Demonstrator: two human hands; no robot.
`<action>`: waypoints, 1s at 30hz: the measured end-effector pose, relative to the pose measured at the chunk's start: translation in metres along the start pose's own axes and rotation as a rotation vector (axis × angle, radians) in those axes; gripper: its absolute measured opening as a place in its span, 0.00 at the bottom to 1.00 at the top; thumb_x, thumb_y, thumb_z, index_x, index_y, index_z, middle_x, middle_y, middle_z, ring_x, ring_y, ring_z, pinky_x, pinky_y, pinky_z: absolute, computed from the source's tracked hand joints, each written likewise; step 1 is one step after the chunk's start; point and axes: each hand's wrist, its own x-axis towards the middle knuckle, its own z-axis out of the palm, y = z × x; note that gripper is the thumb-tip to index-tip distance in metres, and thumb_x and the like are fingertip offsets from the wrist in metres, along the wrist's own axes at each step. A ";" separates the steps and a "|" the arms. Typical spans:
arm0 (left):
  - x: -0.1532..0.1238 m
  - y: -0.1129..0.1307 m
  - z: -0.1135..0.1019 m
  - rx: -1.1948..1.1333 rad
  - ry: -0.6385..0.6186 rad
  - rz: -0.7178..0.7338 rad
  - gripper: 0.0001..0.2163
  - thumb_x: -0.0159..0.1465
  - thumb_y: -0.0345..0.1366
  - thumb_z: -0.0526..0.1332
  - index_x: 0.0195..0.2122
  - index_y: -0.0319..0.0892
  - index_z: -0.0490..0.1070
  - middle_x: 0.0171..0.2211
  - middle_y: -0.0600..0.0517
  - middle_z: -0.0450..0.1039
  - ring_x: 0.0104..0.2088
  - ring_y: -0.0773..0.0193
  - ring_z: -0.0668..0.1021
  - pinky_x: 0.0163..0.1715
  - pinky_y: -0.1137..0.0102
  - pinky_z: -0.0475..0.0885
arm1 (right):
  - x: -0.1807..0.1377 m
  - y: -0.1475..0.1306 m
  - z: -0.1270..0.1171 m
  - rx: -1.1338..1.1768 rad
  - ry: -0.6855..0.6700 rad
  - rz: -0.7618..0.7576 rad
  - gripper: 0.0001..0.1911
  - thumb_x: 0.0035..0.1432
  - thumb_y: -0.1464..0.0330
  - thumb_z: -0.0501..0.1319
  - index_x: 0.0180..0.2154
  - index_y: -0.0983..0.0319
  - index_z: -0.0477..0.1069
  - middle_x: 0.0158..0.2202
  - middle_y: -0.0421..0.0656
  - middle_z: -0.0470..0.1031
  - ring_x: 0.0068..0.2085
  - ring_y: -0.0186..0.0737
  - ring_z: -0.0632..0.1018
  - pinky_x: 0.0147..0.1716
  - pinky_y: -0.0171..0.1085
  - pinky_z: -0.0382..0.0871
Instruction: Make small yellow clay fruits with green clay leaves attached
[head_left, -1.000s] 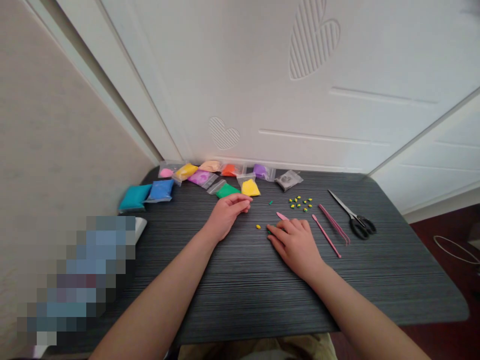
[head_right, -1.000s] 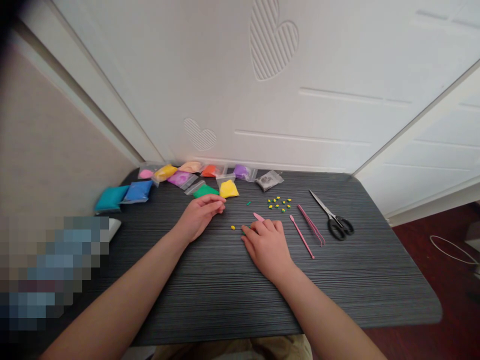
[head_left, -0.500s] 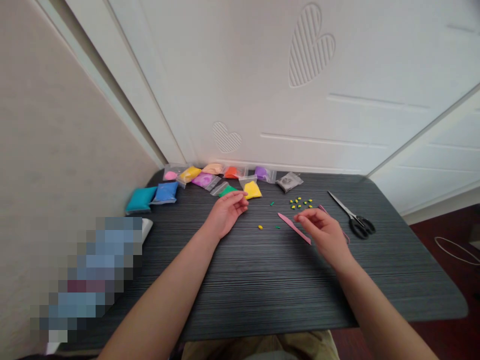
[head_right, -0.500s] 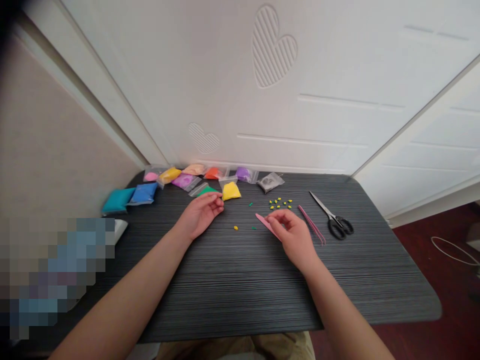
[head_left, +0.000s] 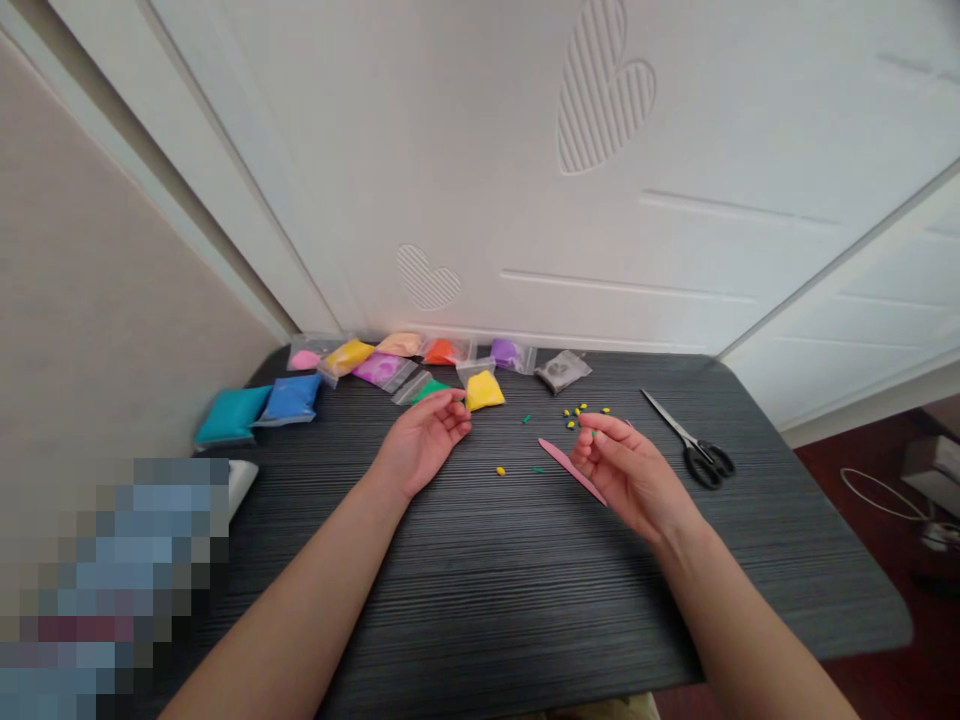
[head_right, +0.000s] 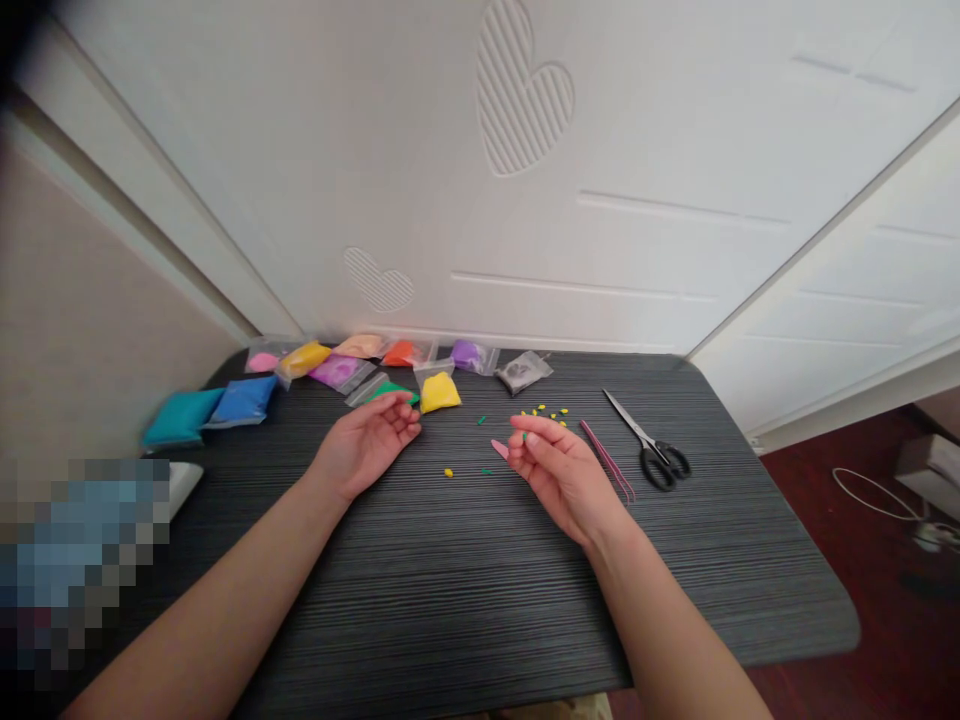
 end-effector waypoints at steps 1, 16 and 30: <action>0.000 0.000 0.000 -0.006 0.004 -0.006 0.06 0.57 0.30 0.58 0.33 0.34 0.73 0.24 0.51 0.70 0.29 0.69 0.73 0.32 0.73 0.70 | -0.001 0.000 0.000 0.033 -0.005 0.015 0.09 0.51 0.67 0.62 0.37 0.58 0.73 0.29 0.37 0.72 0.32 0.28 0.72 0.46 0.38 0.65; -0.001 0.001 0.002 -0.019 0.020 -0.013 0.06 0.57 0.30 0.58 0.32 0.35 0.72 0.24 0.52 0.70 0.29 0.69 0.74 0.32 0.73 0.69 | -0.009 0.001 0.000 0.118 -0.125 0.050 0.06 0.50 0.64 0.63 0.30 0.60 0.71 0.25 0.36 0.66 0.28 0.27 0.66 0.31 0.32 0.63; -0.002 0.000 0.003 -0.040 0.003 -0.014 0.06 0.57 0.30 0.58 0.33 0.34 0.72 0.24 0.51 0.70 0.29 0.69 0.73 0.32 0.72 0.69 | -0.016 0.041 0.021 -1.511 -0.351 -0.345 0.08 0.59 0.65 0.53 0.32 0.59 0.68 0.33 0.41 0.71 0.37 0.37 0.70 0.40 0.40 0.61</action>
